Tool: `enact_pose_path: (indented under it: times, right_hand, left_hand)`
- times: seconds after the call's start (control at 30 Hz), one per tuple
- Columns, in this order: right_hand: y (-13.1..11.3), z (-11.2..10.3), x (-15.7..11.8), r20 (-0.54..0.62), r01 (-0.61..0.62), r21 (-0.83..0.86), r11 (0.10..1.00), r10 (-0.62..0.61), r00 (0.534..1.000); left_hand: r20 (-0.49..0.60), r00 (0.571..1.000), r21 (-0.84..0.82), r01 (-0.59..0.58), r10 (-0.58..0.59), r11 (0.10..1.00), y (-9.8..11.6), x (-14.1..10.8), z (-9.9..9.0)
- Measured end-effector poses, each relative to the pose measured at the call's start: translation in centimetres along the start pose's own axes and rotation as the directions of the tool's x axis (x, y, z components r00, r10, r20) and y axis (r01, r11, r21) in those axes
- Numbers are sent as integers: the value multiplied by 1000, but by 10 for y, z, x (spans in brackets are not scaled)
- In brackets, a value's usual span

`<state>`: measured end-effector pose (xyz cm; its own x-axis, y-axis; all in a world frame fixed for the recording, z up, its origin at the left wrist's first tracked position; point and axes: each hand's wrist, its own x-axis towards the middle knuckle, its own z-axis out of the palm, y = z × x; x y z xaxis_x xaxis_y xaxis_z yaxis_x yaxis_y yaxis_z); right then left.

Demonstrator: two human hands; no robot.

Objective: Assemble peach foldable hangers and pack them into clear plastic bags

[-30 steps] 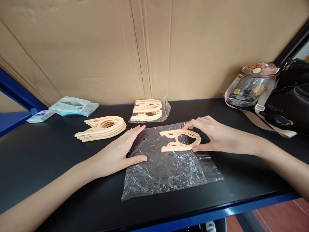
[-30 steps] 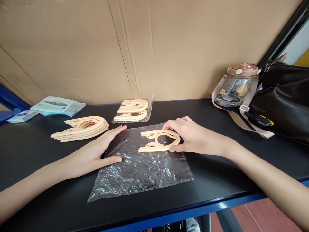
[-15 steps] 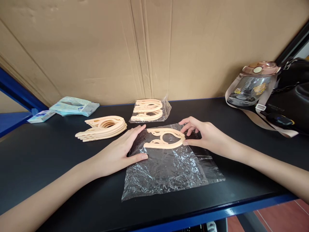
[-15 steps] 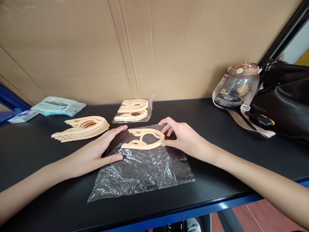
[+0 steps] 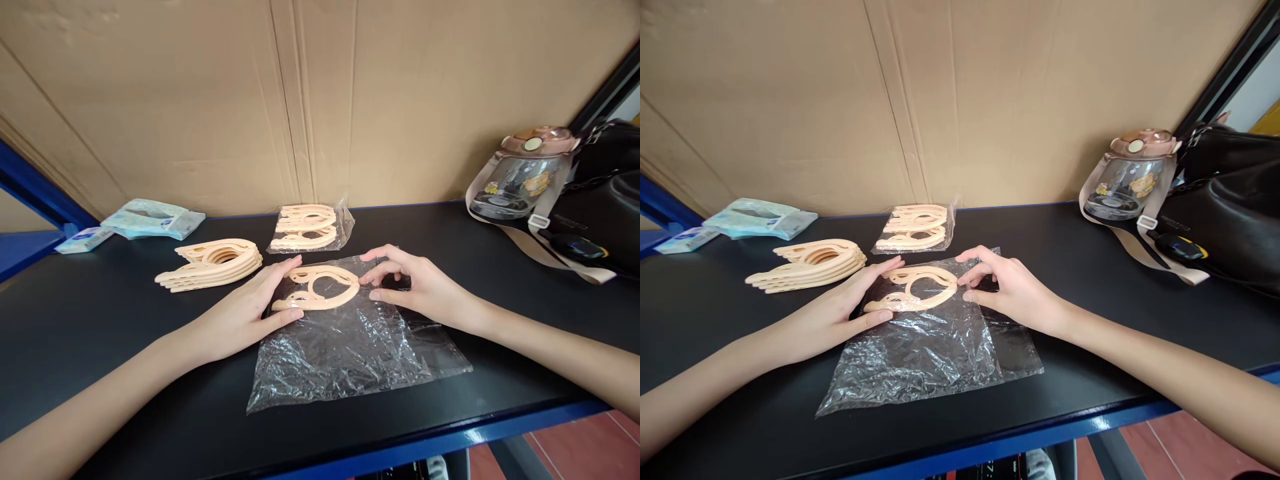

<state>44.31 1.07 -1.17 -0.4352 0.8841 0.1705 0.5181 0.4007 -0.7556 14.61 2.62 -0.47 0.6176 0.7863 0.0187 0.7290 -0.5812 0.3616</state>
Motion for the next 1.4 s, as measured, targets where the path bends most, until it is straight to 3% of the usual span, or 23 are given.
enact_pose_path:
  times: [0.43, 0.67, 0.97, 1.17, 1.3, 1.4]
  right_hand:
    - [-3, -3, -2, 77, 23, 28, 999, -25, 997]
    - [-4, -4, -3, 65, 13, 30, 999, -15, 998]
    - [-3, -5, -2, 108, 41, 31, 999, -44, 993]
    - [-3, -4, -2, 119, 62, 28, 998, -65, 991]
    - [1, -6, -2, 32, 54, -87, 995, -51, 998]
    - [4, -11, -1, -71, 35, -211, 977, -51, 996]
  left_hand:
    - [4, 1000, 2, -14, 14, 1000, -3, 1, -1]
    - [-158, 987, 109, 23, -6, 994, 2, 2, -10]
    - [-124, 992, 1, 20, -20, 1000, -2, 2, -8]
    - [-143, 990, 91, 20, -7, 996, -3, 1, -6]
    - [-259, 960, 212, -49, 105, 976, -9, -2, -24]
    - [-312, 945, 278, -4, 94, 961, -33, -7, -47]
